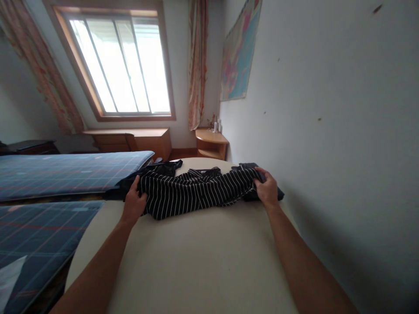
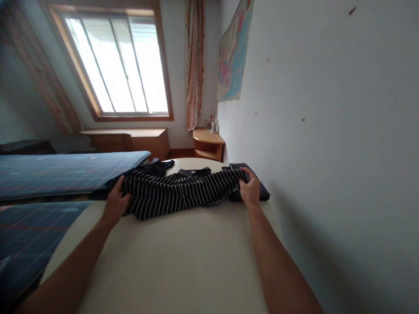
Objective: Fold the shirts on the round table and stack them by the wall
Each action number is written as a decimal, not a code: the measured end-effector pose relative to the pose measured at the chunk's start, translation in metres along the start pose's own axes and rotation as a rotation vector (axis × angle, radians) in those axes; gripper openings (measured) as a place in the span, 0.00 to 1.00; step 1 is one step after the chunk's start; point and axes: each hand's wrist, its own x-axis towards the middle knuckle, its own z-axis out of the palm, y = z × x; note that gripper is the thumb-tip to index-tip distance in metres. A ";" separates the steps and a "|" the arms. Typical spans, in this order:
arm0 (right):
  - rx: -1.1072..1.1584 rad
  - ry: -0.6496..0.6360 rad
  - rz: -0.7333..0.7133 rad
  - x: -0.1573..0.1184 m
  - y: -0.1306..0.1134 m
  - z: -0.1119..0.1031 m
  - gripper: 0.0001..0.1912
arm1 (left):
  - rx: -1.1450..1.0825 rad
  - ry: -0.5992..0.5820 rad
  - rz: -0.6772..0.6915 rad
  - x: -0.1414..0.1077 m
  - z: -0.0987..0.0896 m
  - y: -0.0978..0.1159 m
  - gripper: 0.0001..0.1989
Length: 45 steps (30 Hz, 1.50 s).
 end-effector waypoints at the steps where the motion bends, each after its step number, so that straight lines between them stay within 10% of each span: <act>1: 0.028 0.049 0.018 0.001 -0.002 -0.001 0.22 | -0.120 0.000 -0.071 0.000 -0.001 0.004 0.39; 11: 0.219 0.149 0.063 0.002 0.003 0.003 0.23 | -0.614 0.086 -0.444 0.005 -0.006 0.003 0.32; 23: -0.112 -0.298 -0.267 -0.017 -0.006 0.015 0.15 | 0.046 0.018 -0.044 0.000 0.006 -0.023 0.29; 30: -0.139 -0.669 -0.407 -0.020 -0.001 0.015 0.20 | 0.336 0.151 0.294 -0.009 0.007 -0.003 0.20; 32: -0.161 -0.739 -0.418 -0.023 -0.004 0.013 0.16 | 0.287 0.038 0.413 -0.017 0.010 0.010 0.13; 38: -0.264 -0.888 -0.411 -0.032 -0.025 0.011 0.07 | 0.176 -0.794 0.606 -0.056 0.026 0.046 0.12; 45: -0.442 -1.150 -0.270 -0.046 -0.041 0.015 0.32 | 0.225 -0.920 0.616 -0.071 0.039 0.048 0.06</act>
